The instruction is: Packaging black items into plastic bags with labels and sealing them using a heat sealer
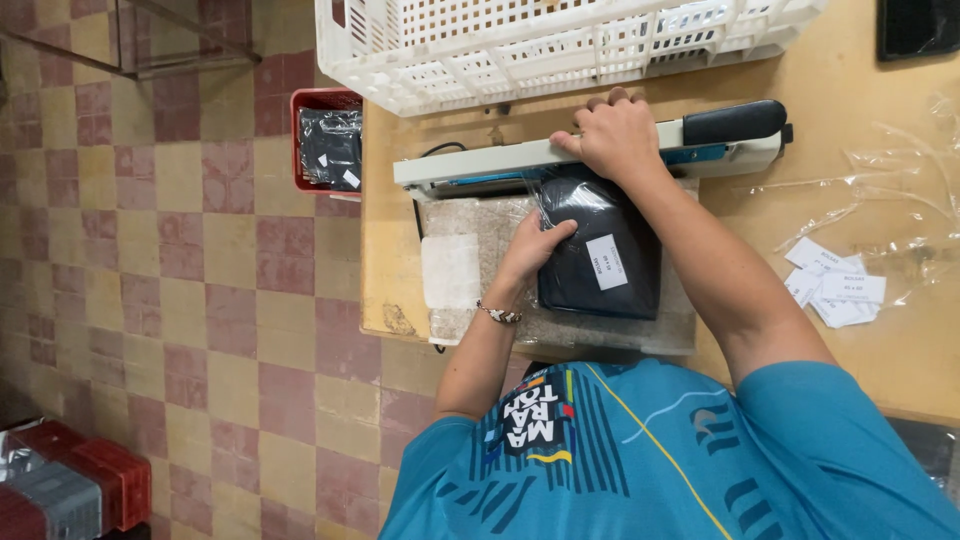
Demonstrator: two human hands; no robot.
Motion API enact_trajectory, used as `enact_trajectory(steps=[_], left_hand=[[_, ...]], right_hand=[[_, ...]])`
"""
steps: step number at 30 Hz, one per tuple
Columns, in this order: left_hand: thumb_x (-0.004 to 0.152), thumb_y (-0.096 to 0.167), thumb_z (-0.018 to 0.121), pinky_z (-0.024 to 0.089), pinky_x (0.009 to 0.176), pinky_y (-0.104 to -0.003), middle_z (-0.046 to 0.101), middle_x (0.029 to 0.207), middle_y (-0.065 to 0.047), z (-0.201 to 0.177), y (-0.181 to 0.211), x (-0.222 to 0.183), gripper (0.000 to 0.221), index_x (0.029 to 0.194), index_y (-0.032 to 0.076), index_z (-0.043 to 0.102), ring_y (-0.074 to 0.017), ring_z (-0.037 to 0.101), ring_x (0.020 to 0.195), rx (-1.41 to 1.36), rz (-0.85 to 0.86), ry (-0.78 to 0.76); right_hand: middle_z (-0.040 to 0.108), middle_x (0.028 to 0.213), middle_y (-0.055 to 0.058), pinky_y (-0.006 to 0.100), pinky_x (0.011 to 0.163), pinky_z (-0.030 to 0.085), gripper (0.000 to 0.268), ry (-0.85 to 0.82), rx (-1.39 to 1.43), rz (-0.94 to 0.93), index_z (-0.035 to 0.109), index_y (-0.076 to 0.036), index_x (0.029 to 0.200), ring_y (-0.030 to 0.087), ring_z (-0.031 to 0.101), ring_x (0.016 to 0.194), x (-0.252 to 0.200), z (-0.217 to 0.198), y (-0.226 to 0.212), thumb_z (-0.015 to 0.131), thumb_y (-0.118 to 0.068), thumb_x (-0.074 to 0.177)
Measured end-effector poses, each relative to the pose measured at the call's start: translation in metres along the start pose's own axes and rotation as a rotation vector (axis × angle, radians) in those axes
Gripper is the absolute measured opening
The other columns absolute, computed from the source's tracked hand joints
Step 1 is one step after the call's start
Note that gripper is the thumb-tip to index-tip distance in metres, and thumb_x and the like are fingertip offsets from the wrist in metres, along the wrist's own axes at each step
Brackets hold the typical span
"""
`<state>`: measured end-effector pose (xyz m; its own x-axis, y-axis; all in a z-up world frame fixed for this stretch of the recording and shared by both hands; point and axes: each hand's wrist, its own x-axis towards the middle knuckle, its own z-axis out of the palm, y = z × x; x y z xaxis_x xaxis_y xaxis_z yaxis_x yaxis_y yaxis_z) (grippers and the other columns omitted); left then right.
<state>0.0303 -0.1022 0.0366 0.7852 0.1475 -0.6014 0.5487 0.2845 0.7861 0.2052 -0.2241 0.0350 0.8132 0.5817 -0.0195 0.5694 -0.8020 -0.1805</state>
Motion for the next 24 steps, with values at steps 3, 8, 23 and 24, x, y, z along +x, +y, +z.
enact_trajectory(steps=[3, 8, 23, 24], left_hand=[[0.085, 0.008, 0.073, 0.061, 0.082, -0.034, 0.074, 0.109, -0.015, 0.0, 0.001, 0.0, 0.035, 0.117, 0.002, 0.062, -0.0213, 0.071, 0.093, -0.01, 0.003, -0.007], [0.085, 0.009, 0.072, 0.059, 0.082, -0.033, 0.074, 0.109, -0.014, -0.001, -0.002, 0.002, 0.034, 0.117, 0.002, 0.063, -0.0207, 0.07, 0.094, 0.024, 0.017, -0.015], [0.083, 0.006, 0.073, 0.059, 0.082, -0.033, 0.075, 0.108, -0.012, 0.002, -0.02, 0.013, 0.034, 0.115, 0.003, 0.064, -0.0195, 0.071, 0.091, 0.005, 0.085, -0.09], [0.083, 0.006, 0.073, 0.059, 0.082, -0.033, 0.075, 0.108, -0.012, 0.003, -0.018, 0.007, 0.034, 0.115, 0.003, 0.064, -0.0195, 0.071, 0.091, 0.002, 0.083, -0.087]], right_hand=[[0.075, 0.104, 0.01, 0.049, 0.071, 0.045, 0.072, 0.015, -0.005, -0.011, 0.077, -0.014, 0.105, 0.035, 0.066, 0.098, -0.001, 0.005, 0.002, 0.038, -0.074, 0.105], [0.077, 0.096, 0.005, 0.044, 0.07, 0.041, 0.068, 0.248, -0.151, -0.107, 0.079, -0.019, 0.101, 0.032, 0.065, 0.095, -0.004, 0.016, 0.006, 0.043, -0.077, 0.104], [0.057, 0.155, 0.013, 0.07, 0.118, -0.014, 0.085, 0.079, -0.082, -0.074, 0.073, -0.02, 0.129, 0.045, 0.016, 0.16, 0.005, 0.032, 0.013, 0.017, -0.082, 0.112], [0.057, 0.155, 0.013, 0.07, 0.118, -0.014, 0.085, 0.076, -0.081, -0.078, 0.073, -0.02, 0.129, 0.045, 0.016, 0.16, 0.005, 0.034, 0.013, 0.017, -0.082, 0.112]])
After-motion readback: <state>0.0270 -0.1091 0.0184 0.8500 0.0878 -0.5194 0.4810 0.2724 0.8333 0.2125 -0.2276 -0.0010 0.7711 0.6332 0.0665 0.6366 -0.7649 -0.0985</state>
